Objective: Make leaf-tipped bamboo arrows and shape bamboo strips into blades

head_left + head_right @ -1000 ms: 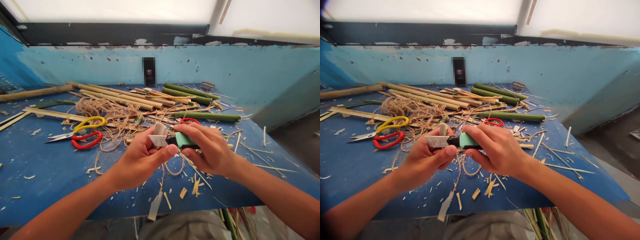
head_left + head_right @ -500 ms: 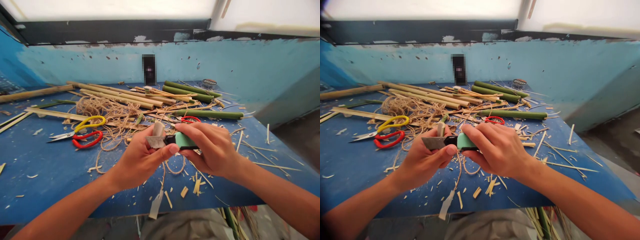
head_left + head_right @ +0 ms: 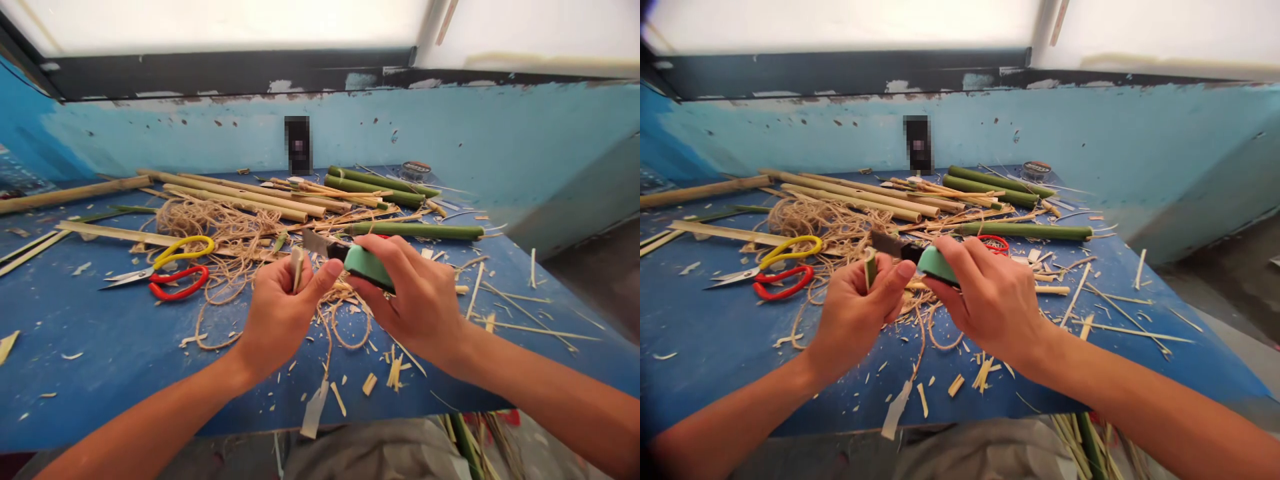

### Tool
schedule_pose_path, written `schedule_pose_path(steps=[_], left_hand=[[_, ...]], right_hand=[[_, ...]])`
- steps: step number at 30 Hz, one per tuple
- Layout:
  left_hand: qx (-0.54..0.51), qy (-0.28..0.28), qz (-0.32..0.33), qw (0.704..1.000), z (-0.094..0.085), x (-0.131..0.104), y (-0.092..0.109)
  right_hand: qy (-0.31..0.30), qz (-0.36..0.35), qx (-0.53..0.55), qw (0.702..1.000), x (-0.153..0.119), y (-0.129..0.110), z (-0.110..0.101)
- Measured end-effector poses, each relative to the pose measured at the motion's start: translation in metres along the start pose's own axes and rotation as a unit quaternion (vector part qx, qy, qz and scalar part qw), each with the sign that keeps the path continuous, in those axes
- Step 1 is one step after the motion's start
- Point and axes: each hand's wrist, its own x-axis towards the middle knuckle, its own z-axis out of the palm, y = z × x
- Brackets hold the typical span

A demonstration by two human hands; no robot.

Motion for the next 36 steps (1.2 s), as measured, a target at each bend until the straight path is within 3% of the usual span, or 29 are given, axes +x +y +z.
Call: schedule_pose_path(steps=[4,10,16,23,30,36], left_hand=[[-0.052,-0.029,-0.013,0.998,-0.004,0.006,-0.005],[-0.088,-0.093,-0.021,0.992,-0.008,0.002,0.001],[-0.062,-0.115,0.019,0.991,-0.005,-0.004,-0.002],[-0.036,-0.152,0.023,0.987,-0.007,-0.004,-0.005],[-0.017,-0.144,0.047,0.988,-0.005,-0.001,0.003],[0.057,-0.082,0.084,0.991,-0.004,-0.002,0.003]], right_hand=[[0.008,0.022,0.038,0.999,0.002,0.007,0.000],[-0.013,-0.084,0.086,0.993,0.002,0.015,-0.001],[-0.033,-0.103,0.097,0.989,0.002,0.015,0.000],[-0.047,-0.117,0.119,0.985,0.001,0.019,-0.001],[-0.051,-0.119,0.083,0.988,0.002,0.017,-0.004],[-0.023,-0.096,0.028,0.995,-0.001,0.007,-0.007]])
